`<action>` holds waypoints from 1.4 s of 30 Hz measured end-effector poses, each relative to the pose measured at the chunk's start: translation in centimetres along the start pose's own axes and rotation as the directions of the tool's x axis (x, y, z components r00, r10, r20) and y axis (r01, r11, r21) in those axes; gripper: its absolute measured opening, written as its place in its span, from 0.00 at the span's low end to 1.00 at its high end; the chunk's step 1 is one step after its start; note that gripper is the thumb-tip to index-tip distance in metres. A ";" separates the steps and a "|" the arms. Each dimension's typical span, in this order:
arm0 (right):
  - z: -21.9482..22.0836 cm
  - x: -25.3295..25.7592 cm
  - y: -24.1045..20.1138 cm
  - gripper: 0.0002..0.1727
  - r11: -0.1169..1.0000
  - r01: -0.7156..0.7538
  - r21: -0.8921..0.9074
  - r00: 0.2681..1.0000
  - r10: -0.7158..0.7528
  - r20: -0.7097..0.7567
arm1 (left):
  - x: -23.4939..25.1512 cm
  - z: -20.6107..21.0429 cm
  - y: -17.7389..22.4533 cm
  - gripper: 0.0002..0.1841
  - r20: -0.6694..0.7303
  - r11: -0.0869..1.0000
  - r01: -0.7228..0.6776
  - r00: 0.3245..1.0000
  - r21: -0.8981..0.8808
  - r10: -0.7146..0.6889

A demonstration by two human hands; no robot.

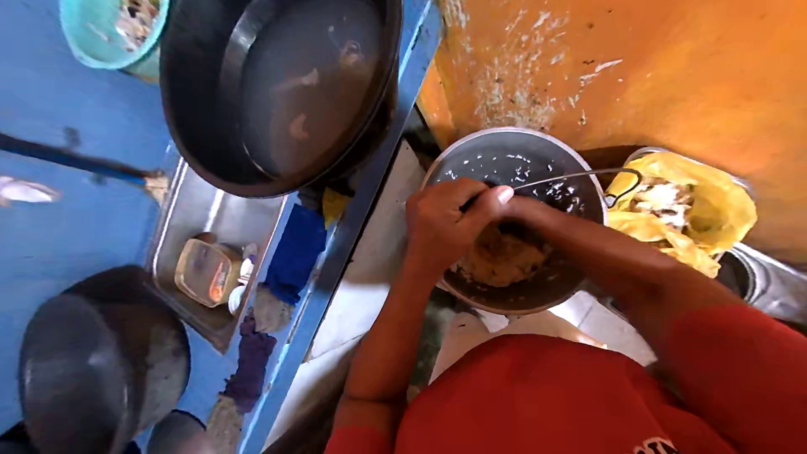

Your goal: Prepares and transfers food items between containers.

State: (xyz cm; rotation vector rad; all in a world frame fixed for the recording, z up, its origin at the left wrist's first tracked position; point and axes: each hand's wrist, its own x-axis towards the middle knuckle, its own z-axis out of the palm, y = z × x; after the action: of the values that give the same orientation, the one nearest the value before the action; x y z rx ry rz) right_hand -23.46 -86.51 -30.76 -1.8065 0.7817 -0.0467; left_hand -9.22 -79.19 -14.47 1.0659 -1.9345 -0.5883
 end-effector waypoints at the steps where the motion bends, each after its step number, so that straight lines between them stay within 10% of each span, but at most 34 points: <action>1: 0.4 -0.4 0.5 0.20 0.995 0.075 -0.068 0.997 -0.075 0.007 | -0.2 -0.1 -0.1 0.12 -0.005 1.000 0.006 1.000 0.006 -0.006; 7: 4.8 -8.3 1.3 0.15 0.970 0.102 -0.222 0.992 -0.083 0.093 | -0.8 -0.9 -0.4 0.15 -0.020 0.993 0.078 0.997 0.086 -0.077; 12: 6.3 -8.7 0.9 0.22 0.928 -0.122 -0.351 0.966 0.193 0.174 | -1.7 -0.7 -0.6 0.16 0.016 0.994 0.095 0.995 0.050 -0.095; 14: 6.2 -7.1 -0.3 0.22 0.914 -0.337 -0.227 0.941 0.332 -0.061 | -2.0 -0.5 -1.2 0.16 0.012 0.998 0.053 0.998 0.041 -0.054; 17: 7.6 -3.9 2.2 0.48 0.809 -0.580 0.099 0.754 0.579 -0.312 | -2.1 -0.6 -1.5 0.16 0.020 0.999 0.021 1.000 0.048 -0.022; 22: 9.5 -1.1 5.9 0.45 0.728 -0.623 0.286 0.717 0.678 -0.163 | -2.3 -0.1 -1.3 0.14 0.004 0.997 -0.016 1.000 0.075 0.016; 25: 6.8 -3.0 0.3 0.45 0.625 -0.736 0.260 0.660 0.749 0.065 | -2.8 0.4 -0.8 0.15 -0.009 0.991 -0.019 1.000 0.134 0.021; 33: 9.9 -2.4 3.5 0.44 0.845 -0.425 0.324 0.905 0.393 0.162 | -2.9 2.3 0.0 0.17 -0.006 0.956 0.041 0.999 0.291 -0.041; 42: 10.5 -3.2 5.6 0.37 0.838 -0.271 0.473 0.961 0.205 0.188 | -2.5 3.5 1.9 0.17 -0.002 0.930 0.052 0.999 0.364 -0.054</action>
State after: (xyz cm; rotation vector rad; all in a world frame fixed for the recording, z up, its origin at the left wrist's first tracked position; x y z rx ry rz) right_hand -24.54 -77.03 -38.56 -1.2017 0.8098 0.0323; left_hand -12.27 -76.00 -16.12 1.3496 -2.0764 -0.2638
